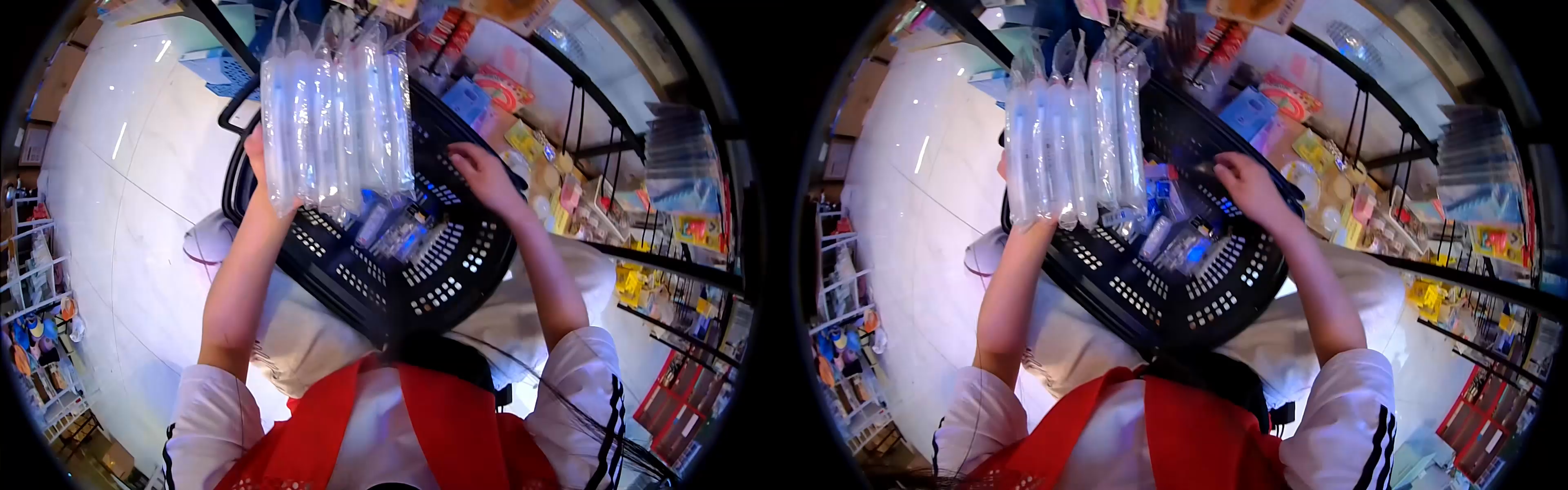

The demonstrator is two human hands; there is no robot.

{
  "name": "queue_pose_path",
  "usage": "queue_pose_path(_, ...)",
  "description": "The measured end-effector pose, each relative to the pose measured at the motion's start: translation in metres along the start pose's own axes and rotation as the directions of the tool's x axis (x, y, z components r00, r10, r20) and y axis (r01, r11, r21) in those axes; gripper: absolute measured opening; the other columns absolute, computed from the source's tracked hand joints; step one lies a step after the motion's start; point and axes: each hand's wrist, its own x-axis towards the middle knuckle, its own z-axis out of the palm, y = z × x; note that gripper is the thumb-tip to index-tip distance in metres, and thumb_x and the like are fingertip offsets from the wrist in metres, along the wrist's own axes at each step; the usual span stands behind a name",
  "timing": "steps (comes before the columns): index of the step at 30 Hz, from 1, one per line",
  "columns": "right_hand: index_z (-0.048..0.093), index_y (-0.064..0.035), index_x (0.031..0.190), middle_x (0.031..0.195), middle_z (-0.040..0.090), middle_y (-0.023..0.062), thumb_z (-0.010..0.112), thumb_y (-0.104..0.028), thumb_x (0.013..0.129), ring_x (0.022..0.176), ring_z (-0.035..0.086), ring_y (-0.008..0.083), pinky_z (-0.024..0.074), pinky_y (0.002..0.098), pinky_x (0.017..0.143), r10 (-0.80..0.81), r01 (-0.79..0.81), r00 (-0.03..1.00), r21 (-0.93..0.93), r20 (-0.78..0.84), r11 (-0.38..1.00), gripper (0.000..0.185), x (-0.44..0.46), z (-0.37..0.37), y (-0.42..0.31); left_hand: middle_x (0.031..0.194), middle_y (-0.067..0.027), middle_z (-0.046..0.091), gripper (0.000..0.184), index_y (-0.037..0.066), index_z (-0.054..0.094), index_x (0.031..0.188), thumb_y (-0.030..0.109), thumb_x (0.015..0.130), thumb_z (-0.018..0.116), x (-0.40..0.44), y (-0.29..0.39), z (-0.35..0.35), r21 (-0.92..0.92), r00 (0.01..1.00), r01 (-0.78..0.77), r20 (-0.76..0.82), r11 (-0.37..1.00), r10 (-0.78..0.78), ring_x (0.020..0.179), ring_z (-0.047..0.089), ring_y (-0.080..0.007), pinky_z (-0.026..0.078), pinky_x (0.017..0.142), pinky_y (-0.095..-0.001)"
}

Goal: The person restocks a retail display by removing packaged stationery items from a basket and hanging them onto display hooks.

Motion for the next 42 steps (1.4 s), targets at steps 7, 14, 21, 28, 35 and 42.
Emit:
queue_pose_path(7,0.063,0.0016,0.075,0.084,0.059,0.0232,0.053,-0.022,0.072,0.082,0.058,0.0339,0.0461,0.0403,0.073,0.226,0.088,0.787,-0.466,0.574,0.88,0.025,0.009,0.093,0.074,0.114,-0.0123,0.05,0.069,0.006,0.042,0.121,0.054,0.072,0.052,-0.016,-0.013,-0.008,0.065,0.968,-0.043,-0.244,0.997,0.057,0.102,0.05,-0.029,0.041,0.088,-0.0419)
queue_pose_path(14,0.062,0.001,0.083,0.091,0.059,0.0214,0.052,-0.021,0.073,0.087,0.057,0.0334,0.0457,0.0392,0.076,0.438,-0.05,0.755,-0.623,0.489,0.781,0.026,-0.02,0.208,0.189,0.112,-0.0131,0.052,0.069,0.005,0.044,0.118,0.053,0.07,0.053,-0.029,-0.002,-0.024,0.051,0.948,-0.057,-0.311,0.997,0.07,0.1,0.051,-0.0297,0.041,0.087,-0.0418)
queue_pose_path(21,0.061,0.0007,0.085,0.092,0.059,0.0209,0.052,-0.021,0.073,0.088,0.057,0.0333,0.0454,0.0391,0.076,0.597,-0.419,0.783,-0.563,0.173,0.712,0.027,-0.042,0.212,0.215,0.111,-0.0138,0.052,0.068,0.004,0.046,0.117,0.052,0.069,0.055,-0.047,0.006,-0.004,0.066,0.932,-0.057,-0.355,0.996,0.076,0.1,0.051,-0.03,0.041,0.087,-0.0423)
queue_pose_path(28,0.061,0.0004,0.087,0.094,0.059,0.0204,0.052,-0.022,0.073,0.089,0.057,0.0331,0.0452,0.039,0.077,0.627,-0.567,0.779,-0.393,0.029,0.723,0.028,-0.041,0.233,0.224,0.11,-0.0145,0.053,0.067,0.004,0.047,0.115,0.05,0.068,0.057,-0.023,0.004,-0.036,0.083,0.935,-0.029,-0.35,0.996,0.056,0.099,0.052,-0.0304,0.041,0.087,-0.0429)
queue_pose_path(35,0.057,-0.0016,0.096,0.096,0.058,0.0206,0.053,-0.019,0.071,0.09,0.056,0.0334,0.0436,0.0396,0.08,0.323,-0.245,0.9,-0.272,0.294,0.931,0.03,-0.002,0.195,0.182,0.109,-0.0152,0.053,0.067,0.003,0.048,0.114,0.049,0.067,0.059,-0.011,-0.007,-0.04,0.072,0.963,0.013,-0.269,0.997,0.007,0.099,0.052,-0.0307,0.041,0.087,-0.0435)
queue_pose_path(42,0.049,-0.0008,0.074,0.065,0.055,0.0148,0.059,-0.004,0.07,0.061,0.055,0.029,0.0426,0.0348,0.056,-0.136,0.132,0.957,0.032,0.255,0.991,0.011,-0.021,0.024,0.004,0.113,-0.0171,0.05,0.074,0.003,0.042,0.12,0.049,0.065,0.062,-0.005,-0.012,-0.021,0.079,0.987,0.105,-0.127,0.991,-0.094,0.102,0.051,-0.0314,0.04,0.089,-0.0457)
